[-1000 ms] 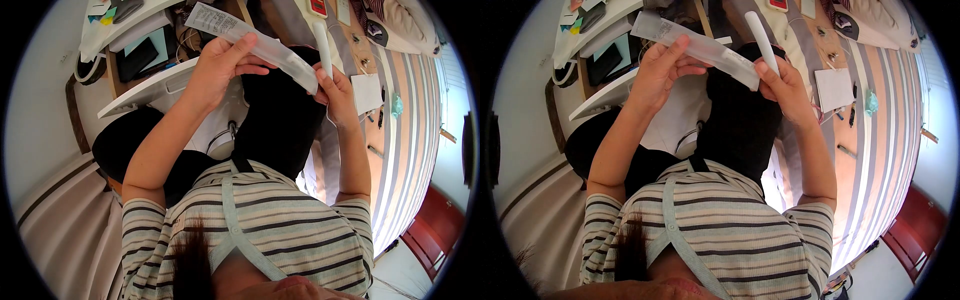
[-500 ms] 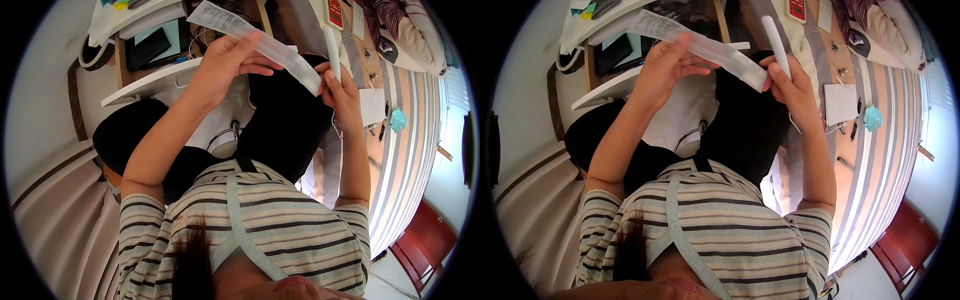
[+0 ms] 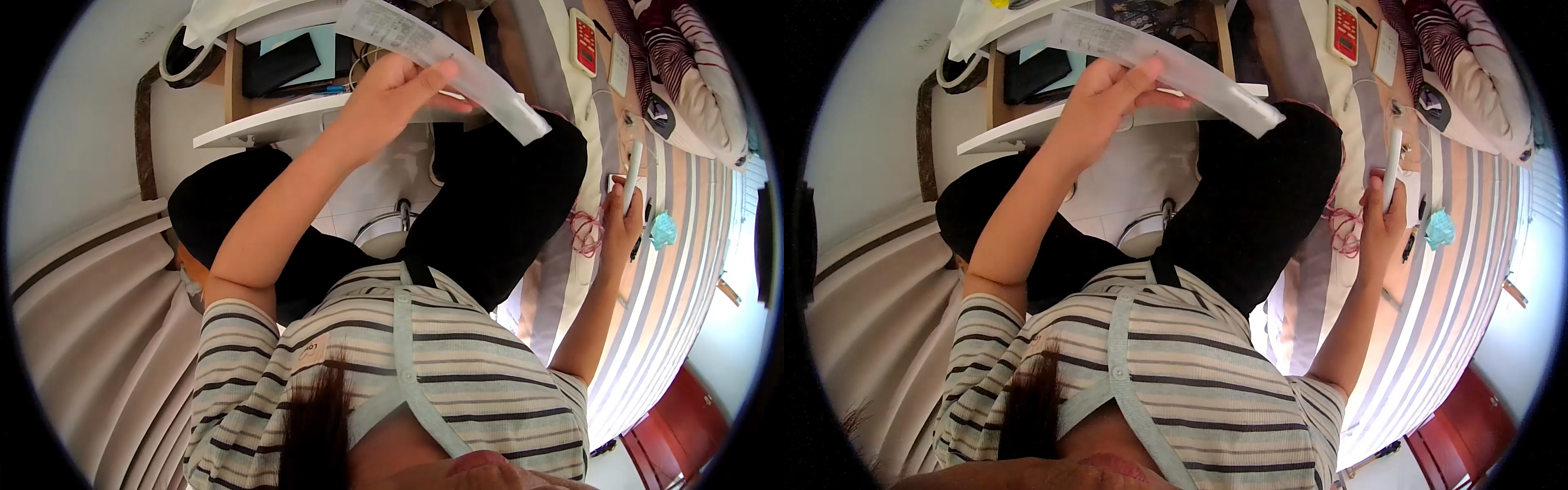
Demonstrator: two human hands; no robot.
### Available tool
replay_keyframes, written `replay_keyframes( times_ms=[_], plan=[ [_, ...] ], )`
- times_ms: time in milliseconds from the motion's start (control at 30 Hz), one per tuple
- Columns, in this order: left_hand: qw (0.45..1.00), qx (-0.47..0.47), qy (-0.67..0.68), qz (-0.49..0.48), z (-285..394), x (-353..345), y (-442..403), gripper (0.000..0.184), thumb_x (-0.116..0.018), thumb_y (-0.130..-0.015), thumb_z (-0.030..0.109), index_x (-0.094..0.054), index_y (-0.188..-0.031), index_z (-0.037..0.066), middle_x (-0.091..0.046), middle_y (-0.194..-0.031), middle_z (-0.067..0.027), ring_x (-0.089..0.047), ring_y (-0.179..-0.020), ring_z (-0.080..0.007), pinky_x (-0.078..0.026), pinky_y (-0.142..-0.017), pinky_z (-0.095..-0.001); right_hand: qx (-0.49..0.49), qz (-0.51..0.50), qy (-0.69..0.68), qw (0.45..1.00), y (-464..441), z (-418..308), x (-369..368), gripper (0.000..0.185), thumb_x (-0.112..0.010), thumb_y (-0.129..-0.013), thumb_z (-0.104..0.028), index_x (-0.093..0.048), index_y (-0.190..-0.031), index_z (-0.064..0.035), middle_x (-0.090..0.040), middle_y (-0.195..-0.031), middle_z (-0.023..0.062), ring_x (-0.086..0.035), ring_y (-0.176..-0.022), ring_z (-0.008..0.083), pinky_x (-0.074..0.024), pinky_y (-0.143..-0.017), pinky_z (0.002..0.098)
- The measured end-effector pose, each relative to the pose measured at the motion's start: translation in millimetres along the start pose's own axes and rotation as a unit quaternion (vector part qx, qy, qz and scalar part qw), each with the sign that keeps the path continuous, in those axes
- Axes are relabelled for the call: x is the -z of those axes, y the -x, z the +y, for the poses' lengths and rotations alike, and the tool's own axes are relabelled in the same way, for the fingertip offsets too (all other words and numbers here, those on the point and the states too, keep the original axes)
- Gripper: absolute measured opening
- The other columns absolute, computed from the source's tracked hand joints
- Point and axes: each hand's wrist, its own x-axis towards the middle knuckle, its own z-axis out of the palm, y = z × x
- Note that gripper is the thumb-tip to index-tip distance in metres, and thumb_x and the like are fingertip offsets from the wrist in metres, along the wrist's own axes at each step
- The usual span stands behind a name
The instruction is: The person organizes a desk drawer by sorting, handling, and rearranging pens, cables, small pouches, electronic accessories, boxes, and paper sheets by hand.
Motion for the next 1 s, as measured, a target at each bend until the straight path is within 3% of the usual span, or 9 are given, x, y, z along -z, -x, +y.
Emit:
replay_keyframes(
  times_ms=[333, 400, 467, 533, 567, 733, 833, 900, 1000],
  plan=[
    [0.992, -0.072, -0.085, 0.056, 17.1, 38.0, -0.7, 0.032, -0.049, -0.097, 0.024, -0.058, -0.109, -0.004, -0.064, -0.102, -0.0129, -0.064, -0.093, -0.0213, -0.048, -0.085, -0.0295, -0.01, 0.055, 0.069, 0.996, 11.6, 42.3, 17.5, 0.022, -0.056, -0.095, -0.019, -0.059, -0.107, -0.0003, -0.055, -0.077, 0.0006, -0.047, -0.066, 0.0066, -0.0386, -0.058, 0.0202],
    [0.803, -0.132, -0.562, 0.151, 25.1, 80.6, 14.3, 0.032, -0.046, -0.097, 0.031, -0.059, -0.113, 0.006, -0.063, -0.098, -0.0137, -0.06, -0.089, -0.0242, -0.046, -0.079, -0.0327, 0.028, 0.089, 0.138, 0.986, 12.6, 63.6, 33.4, 0.021, -0.056, -0.094, -0.016, -0.061, -0.107, -0.0003, -0.059, -0.081, 0.003, -0.05, -0.067, 0.0088, -0.0419, -0.06, 0.0228],
    [0.75, -0.214, -0.601, 0.175, 43.8, 94.9, 9.2, 0.03, -0.05, -0.096, 0.031, -0.06, -0.109, 0.007, -0.062, -0.095, -0.0163, -0.06, -0.081, -0.0307, -0.046, -0.069, -0.0411, 0.02, 0.172, 0.078, 0.982, 16.5, 77.4, 46.7, 0.023, -0.057, -0.093, -0.019, -0.061, -0.106, -0.0006, -0.057, -0.077, 0.0035, -0.05, -0.065, 0.0086, -0.0422, -0.06, 0.0233],
    [0.616, -0.129, -0.762, 0.153, 50.7, 131.4, 14.6, 0.021, -0.05, -0.096, 0.023, -0.055, -0.096, 0.003, -0.059, -0.092, -0.021, -0.056, -0.082, -0.0411, -0.045, -0.069, -0.0434, -0.016, 0.229, 0.039, 0.972, 19.8, 78.1, 65.4, 0.024, -0.057, -0.093, -0.022, -0.061, -0.104, -0.0008, -0.053, -0.071, 0.0015, -0.048, -0.063, 0.0069, -0.0399, -0.059, 0.0217],
    [0.663, -0.148, -0.727, 0.098, 56.4, 112.2, 7.9, 0.018, -0.05, -0.096, 0.02, -0.052, -0.094, 0.002, -0.057, -0.09, -0.0215, -0.055, -0.083, -0.0416, -0.044, -0.069, -0.0431, -0.053, 0.261, 0.05, 0.963, 22.2, 79.4, 75.8, 0.025, -0.057, -0.094, -0.024, -0.061, -0.103, -0.0012, -0.053, -0.07, 0.0011, -0.048, -0.063, 0.0073, -0.0396, -0.059, 0.0218],
    [0.605, -0.107, -0.786, -0.067, 33.6, 124.6, -5.9, 0.02, -0.053, -0.092, 0.017, -0.054, -0.107, 0.004, -0.056, -0.089, -0.0198, -0.055, -0.083, -0.0403, -0.044, -0.071, -0.0432, -0.106, 0.284, 0.099, 0.948, 48.4, 101.4, 103.3, 0.029, -0.056, -0.094, -0.028, -0.061, -0.102, -0.0007, -0.058, -0.074, 0.0055, -0.053, -0.072, 0.0118, -0.0427, -0.066, 0.0269],
    [0.609, 0.023, -0.781, -0.139, 17.9, 135.2, -14.5, 0.024, -0.054, -0.089, 0.014, -0.056, -0.112, 0.006, -0.057, -0.09, -0.0204, -0.056, -0.085, -0.0395, -0.045, -0.073, -0.0433, -0.058, 0.267, 0.126, 0.954, 60.7, 112.6, 102.4, 0.031, -0.057, -0.093, -0.032, -0.062, -0.106, -0.0052, -0.056, -0.074, -0.0022, -0.046, -0.062, 0.0041, -0.0381, -0.054, 0.0194],
    [0.646, 0.088, -0.731, -0.199, 6.8, 140.2, -19.0, 0.027, -0.056, -0.086, 0.01, -0.057, -0.113, 0.007, -0.058, -0.092, -0.022, -0.057, -0.089, -0.0393, -0.046, -0.075, -0.0423, -0.097, 0.237, 0.138, 0.957, 62.7, 121.9, 104.1, 0.03, -0.059, -0.092, -0.03, -0.061, -0.108, -0.0045, -0.062, -0.089, 0.0041, -0.053, -0.071, 0.0104, -0.0429, -0.06, 0.0243],
    [0.671, 0.148, -0.697, -0.205, 4.6, 127.2, -20.8, 0.035, -0.057, -0.085, 0.009, -0.056, -0.12, 0.01, -0.062, -0.095, -0.0195, -0.06, -0.088, -0.0342, -0.047, -0.077, -0.0397, 0.11, 0.114, 0.34, 0.927, 58.8, 121.5, 97.9, 0.032, -0.061, -0.089, -0.019, -0.056, -0.117, -0.0041, -0.058, -0.113, 0.014, -0.057, -0.1, 0.0279, -0.0449, -0.081, 0.0332]
  ],
)
